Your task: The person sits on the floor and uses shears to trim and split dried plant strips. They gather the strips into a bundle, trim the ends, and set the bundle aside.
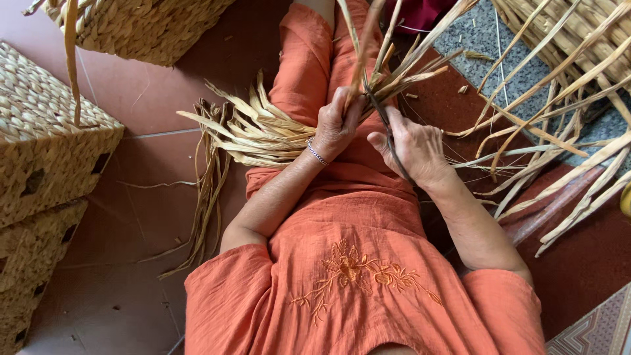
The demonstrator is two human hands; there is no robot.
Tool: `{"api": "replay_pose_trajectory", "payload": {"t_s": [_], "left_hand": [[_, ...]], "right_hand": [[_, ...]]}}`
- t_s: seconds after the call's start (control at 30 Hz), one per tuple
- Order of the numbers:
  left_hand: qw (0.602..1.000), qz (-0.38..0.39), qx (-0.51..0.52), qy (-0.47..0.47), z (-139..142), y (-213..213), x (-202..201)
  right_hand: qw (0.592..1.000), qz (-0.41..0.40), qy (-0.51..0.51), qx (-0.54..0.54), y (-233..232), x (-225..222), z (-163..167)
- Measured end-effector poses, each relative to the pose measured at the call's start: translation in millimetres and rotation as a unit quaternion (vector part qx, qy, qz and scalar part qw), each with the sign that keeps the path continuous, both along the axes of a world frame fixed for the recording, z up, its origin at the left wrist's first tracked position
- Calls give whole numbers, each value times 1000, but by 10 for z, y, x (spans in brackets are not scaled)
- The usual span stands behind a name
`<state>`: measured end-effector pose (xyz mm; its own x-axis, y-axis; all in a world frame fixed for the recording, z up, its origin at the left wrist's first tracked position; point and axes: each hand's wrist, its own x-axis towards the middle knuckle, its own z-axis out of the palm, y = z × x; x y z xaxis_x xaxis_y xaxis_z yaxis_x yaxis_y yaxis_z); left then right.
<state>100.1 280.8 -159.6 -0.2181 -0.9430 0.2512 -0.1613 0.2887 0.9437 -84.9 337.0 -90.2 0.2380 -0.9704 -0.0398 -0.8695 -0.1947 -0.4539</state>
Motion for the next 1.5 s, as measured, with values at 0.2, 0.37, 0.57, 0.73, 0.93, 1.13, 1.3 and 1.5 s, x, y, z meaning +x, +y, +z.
{"api": "replay_pose_trajectory", "payload": {"t_s": [0.2, 0.37, 0.57, 0.73, 0.93, 1.13, 1.3, 1.5], "left_hand": [[997, -19, 67, 28, -24, 3, 14], [999, 14, 21, 26, -60, -1, 15], [1000, 3, 27, -7, -110, -4, 0], [1000, -4, -9, -2, -145, -12, -10], [1000, -1, -6, 11, -113, -12, 5], [999, 0, -34, 39, 38, -82, 29], [980, -38, 142, 132, 289, -124, 53], [975, -46, 144, 164, 509, -169, 96]], "right_hand": [[983, -43, -136, 114, -12, -51, -45], [998, -12, -48, 42, -4, -7, 12], [996, 5, 82, -25, -51, 17, 211], [996, 5, 85, -22, -82, 72, 217], [999, 20, 34, -23, -56, 4, 56], [981, -2, -184, 61, -61, 31, -144], [961, -30, -262, 87, -54, 88, -17], [985, 13, -164, -58, -121, 58, 302]]}}
